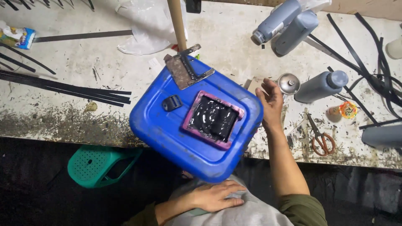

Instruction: Refilling a small paint tray from a larger bottle and stirring the paint with a tool.

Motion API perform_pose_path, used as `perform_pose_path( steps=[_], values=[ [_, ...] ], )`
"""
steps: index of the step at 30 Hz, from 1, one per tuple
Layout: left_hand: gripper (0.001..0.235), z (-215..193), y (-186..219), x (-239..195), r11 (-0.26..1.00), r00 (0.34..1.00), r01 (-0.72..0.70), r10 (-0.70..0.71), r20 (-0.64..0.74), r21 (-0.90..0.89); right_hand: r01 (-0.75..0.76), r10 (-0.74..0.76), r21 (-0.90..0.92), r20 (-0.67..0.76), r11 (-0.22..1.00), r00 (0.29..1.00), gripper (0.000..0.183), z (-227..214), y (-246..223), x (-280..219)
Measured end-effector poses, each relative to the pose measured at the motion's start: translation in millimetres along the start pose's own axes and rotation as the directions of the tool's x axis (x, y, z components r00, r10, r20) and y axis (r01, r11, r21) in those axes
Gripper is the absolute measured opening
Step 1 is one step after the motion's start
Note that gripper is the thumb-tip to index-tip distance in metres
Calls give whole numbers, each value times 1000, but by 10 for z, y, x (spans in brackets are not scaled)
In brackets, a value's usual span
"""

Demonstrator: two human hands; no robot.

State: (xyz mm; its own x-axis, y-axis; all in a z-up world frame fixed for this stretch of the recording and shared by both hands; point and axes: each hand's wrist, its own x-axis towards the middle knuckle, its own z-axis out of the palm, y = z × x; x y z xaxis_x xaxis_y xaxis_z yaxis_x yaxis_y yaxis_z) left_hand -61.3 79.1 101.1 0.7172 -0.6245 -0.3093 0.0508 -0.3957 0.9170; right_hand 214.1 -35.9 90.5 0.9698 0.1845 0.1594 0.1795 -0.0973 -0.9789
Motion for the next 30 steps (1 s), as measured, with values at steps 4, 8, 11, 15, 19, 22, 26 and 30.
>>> perform_pose_path(
  steps=[4,8,11,15,19,22,26,30],
  values=[
    [72,-173,116,-539,997,994,-72,71,77,15,59,-55,30,-110,998,992,30,-146,-91,-421],
    [65,-499,338,-1038,987,989,-147,146,13,61,126,-118,44,-140,991,983,31,-221,-361,-730],
    [32,-848,464,-1316,854,783,-492,520,-341,170,272,-269,-6,-151,962,951,28,-216,-646,-883],
    [56,-1367,447,-1378,811,597,-322,575,-560,489,421,-418,-139,51,896,907,72,-164,-969,-976],
    [84,-1797,624,-1403,766,600,-105,558,-574,634,489,-442,-164,256,856,860,125,-77,-1071,-1031],
    [105,-2031,680,-1306,759,691,-40,491,-530,650,525,-426,-300,336,797,840,143,-30,-1142,-1077],
    [115,-2287,787,-1135,766,795,-56,422,-436,640,515,-395,-346,362,784,844,147,-2,-1191,-1098],
    [125,-2520,894,-1026,736,881,-105,381,-280,669,453,-335,-341,353,824,874,148,74,-1322,-1129]
  ],
)
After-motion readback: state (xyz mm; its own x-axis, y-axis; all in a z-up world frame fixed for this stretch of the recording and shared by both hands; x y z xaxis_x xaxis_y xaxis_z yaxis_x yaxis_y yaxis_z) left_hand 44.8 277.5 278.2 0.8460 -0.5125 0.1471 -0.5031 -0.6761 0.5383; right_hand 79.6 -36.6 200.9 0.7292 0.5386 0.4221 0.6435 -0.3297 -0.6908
